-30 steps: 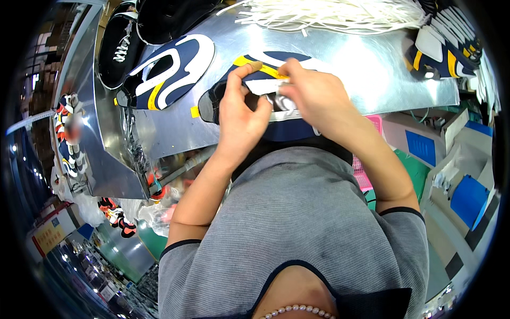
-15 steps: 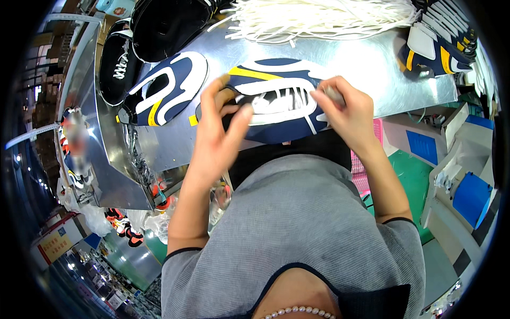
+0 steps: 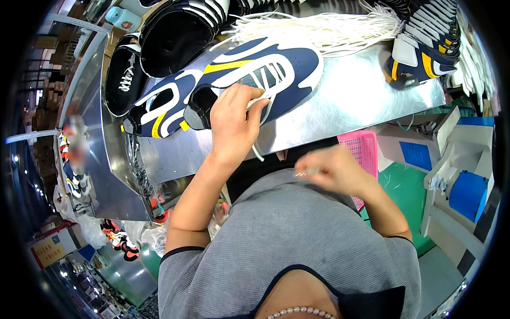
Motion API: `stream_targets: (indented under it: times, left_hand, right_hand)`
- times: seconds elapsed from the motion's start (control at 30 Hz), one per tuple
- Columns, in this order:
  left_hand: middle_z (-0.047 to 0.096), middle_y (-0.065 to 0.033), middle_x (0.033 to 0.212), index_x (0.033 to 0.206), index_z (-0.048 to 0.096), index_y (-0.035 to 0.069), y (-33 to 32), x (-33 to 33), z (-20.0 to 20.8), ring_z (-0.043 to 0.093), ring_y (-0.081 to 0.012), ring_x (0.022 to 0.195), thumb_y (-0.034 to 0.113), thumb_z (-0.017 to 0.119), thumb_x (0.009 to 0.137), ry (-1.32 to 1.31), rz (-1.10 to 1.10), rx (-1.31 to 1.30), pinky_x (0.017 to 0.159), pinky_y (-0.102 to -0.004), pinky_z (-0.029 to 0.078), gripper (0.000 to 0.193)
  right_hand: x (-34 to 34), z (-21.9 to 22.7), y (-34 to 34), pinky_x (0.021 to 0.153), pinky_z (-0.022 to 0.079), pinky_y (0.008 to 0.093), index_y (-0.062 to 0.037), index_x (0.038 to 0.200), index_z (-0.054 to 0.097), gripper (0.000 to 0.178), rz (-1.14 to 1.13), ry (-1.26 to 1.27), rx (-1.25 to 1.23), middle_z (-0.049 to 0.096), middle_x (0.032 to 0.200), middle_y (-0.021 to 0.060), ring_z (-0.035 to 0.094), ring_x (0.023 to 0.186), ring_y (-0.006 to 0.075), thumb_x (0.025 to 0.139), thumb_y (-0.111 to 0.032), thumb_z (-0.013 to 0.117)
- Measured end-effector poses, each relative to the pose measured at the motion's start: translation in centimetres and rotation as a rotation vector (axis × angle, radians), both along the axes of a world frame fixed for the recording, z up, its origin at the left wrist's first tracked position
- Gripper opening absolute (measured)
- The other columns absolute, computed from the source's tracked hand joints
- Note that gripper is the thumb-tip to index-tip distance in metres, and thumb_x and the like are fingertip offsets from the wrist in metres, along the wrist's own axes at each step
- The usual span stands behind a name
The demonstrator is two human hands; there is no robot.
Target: The person laces shoes by hand, threading white laces through the eyelets of shoe uppers and tying them, then placing the finished shoes onto a pile.
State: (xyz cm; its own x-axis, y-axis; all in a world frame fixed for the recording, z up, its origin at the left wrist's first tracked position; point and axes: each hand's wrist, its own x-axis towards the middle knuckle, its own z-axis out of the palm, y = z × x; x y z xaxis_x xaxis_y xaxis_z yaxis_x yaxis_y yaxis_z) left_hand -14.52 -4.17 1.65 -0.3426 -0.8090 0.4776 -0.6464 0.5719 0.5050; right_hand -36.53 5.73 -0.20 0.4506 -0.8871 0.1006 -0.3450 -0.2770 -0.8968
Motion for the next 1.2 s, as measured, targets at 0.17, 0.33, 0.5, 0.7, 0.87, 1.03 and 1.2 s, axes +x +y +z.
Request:
stream_targets:
  times: [0.17,0.33,0.5,0.7,0.87,1.03,1.2]
  left_hand:
    - [0.065,-0.011,0.082,0.088,0.064,0.003,1.3,-0.7,1.1,0.062,-0.0301,0.074,0.004,0.078,0.077,-0.004,-0.157,-0.024,0.065,-0.0382,0.047,0.018]
    - [0.063,-0.0107,0.08,0.093,0.066,0.003,1.3,0.0,1.5,0.06,-0.029,0.071,0.003,0.077,0.078,-0.004,-0.13,-0.082,0.064,-0.0377,0.046,0.02]
    - [0.06,-0.012,0.08,0.106,0.068,0.003,0.9,0.2,0.9,0.058,-0.031,0.072,0.005,0.073,0.082,-0.13,-0.133,0.102,0.066,-0.0401,0.046,0.025]
    - [0.062,-0.0166,0.087,0.11,0.067,0.001,0.0,0.4,-0.1,0.062,-0.037,0.082,0.01,0.067,0.089,-0.302,-0.154,0.427,0.071,-0.0428,0.048,0.023]
    - [0.072,-0.0145,0.108,0.115,0.066,-0.003,-0.9,1.3,-0.3,0.067,-0.0196,0.098,0.015,0.068,0.092,-0.098,-0.199,0.696,0.087,-0.0303,0.05,0.03]
    - [0.071,-0.0144,0.103,0.113,0.067,-0.002,-0.6,1.2,-0.6,0.066,-0.0174,0.093,0.014,0.07,0.089,-0.089,-0.149,0.676,0.085,-0.0304,0.051,0.029]
    - [0.072,-0.0135,0.098,0.11,0.067,-0.002,-0.7,1.1,-0.7,0.067,-0.0173,0.09,0.014,0.072,0.085,-0.07,-0.137,0.696,0.084,-0.0304,0.051,0.03]
  right_hand:
    - [1.7,-0.5,-6.1,0.058,0.042,0.0258,-0.0004,0.088,0.069,0.02,-0.431,-0.376,0.297,0.06,0.069,0.0003,0.05,0.064,0.0061,0.091,-0.02,0.072]
    - [3.1,-1.7,-4.5,0.059,0.038,0.0223,-0.0041,0.085,0.067,0.018,-0.195,-0.501,0.493,0.055,0.07,-0.0043,0.047,0.068,0.003,0.091,-0.021,0.07]
    - [2.6,-3.9,0.6,0.063,0.044,0.0267,-0.0025,0.103,0.067,0.02,-0.022,-0.294,0.375,0.059,0.071,0.0028,0.055,0.068,0.0098,0.091,-0.018,0.069]
    - [2.0,-1.9,-7.1,0.058,0.042,0.0247,-0.0053,0.105,0.066,0.016,-0.41,-0.285,0.001,0.06,0.075,0.0014,0.05,0.063,0.0072,0.091,-0.012,0.07]
    - [2.7,-2.3,-8.4,0.058,0.045,0.0246,-0.0044,0.105,0.068,0.014,-0.399,-0.651,0.187,0.069,0.083,0.0024,0.056,0.065,0.0063,0.092,-0.009,0.068]
    - [-0.1,1.0,-8.2,0.06,0.045,0.0209,-0.0032,0.103,0.068,0.014,-0.33,-0.899,0.235,0.071,0.09,0.0039,0.057,0.065,0.006,0.092,-0.011,0.069]
    - [3.7,-4.2,-7.7,0.058,0.047,0.0269,-0.0015,0.098,0.068,0.015,-0.475,-0.351,-0.128,0.066,0.079,0.0072,0.059,0.065,0.0123,0.085,-0.004,0.075]
